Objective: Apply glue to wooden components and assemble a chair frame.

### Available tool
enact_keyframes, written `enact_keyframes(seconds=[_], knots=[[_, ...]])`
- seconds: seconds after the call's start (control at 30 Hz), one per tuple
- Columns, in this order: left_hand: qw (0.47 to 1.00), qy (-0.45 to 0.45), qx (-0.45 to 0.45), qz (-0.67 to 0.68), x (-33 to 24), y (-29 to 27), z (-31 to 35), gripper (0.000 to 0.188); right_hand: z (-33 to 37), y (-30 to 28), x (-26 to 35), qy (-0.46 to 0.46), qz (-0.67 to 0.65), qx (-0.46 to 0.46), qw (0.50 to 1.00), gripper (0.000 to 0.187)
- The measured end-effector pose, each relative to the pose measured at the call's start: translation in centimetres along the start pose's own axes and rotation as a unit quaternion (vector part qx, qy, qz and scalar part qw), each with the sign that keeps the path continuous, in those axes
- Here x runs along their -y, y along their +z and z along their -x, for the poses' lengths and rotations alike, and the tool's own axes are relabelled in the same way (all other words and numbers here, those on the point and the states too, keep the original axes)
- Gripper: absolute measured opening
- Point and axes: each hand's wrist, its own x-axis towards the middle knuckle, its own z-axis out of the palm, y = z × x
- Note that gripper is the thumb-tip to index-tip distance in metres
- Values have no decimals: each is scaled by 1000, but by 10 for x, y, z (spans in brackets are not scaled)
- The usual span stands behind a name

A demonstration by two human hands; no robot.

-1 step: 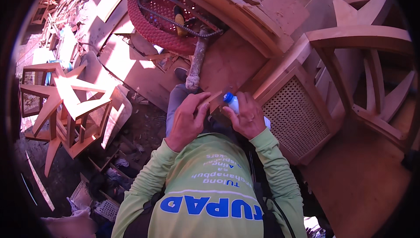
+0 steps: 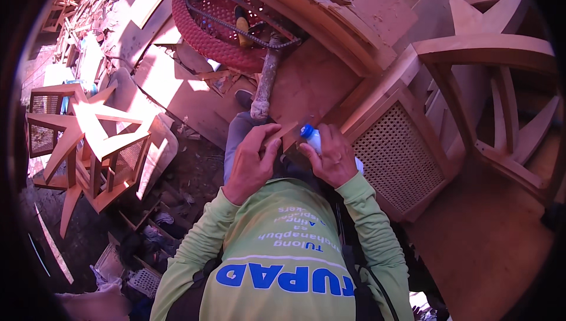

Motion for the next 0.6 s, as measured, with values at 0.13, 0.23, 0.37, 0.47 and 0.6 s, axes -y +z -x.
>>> enact_keyframes(seconds=[0.13, 0.23, 0.37, 0.47, 0.6], knots=[[1000, -17, -13, 7, 5, -2, 8, 28, 1, 11, -2, 2, -33, -18, 999, 38], [998, 12, -6, -58, 7, -4, 12, 31, 3, 12, -3, 10, -40, -11, 999, 38], [998, -56, 15, 39, 5, 1, 16, 22, 4, 17, -1, 13, -16, -10, 1000, 40], [995, -84, 52, 19, -4, -1, 17, 15, 1, 15, 0, 0, 1, -17, 1000, 42], [990, -92, 101, -47, 3, 0, 24, 15, -3, 12, 2, -21, 45, -16, 999, 42]])
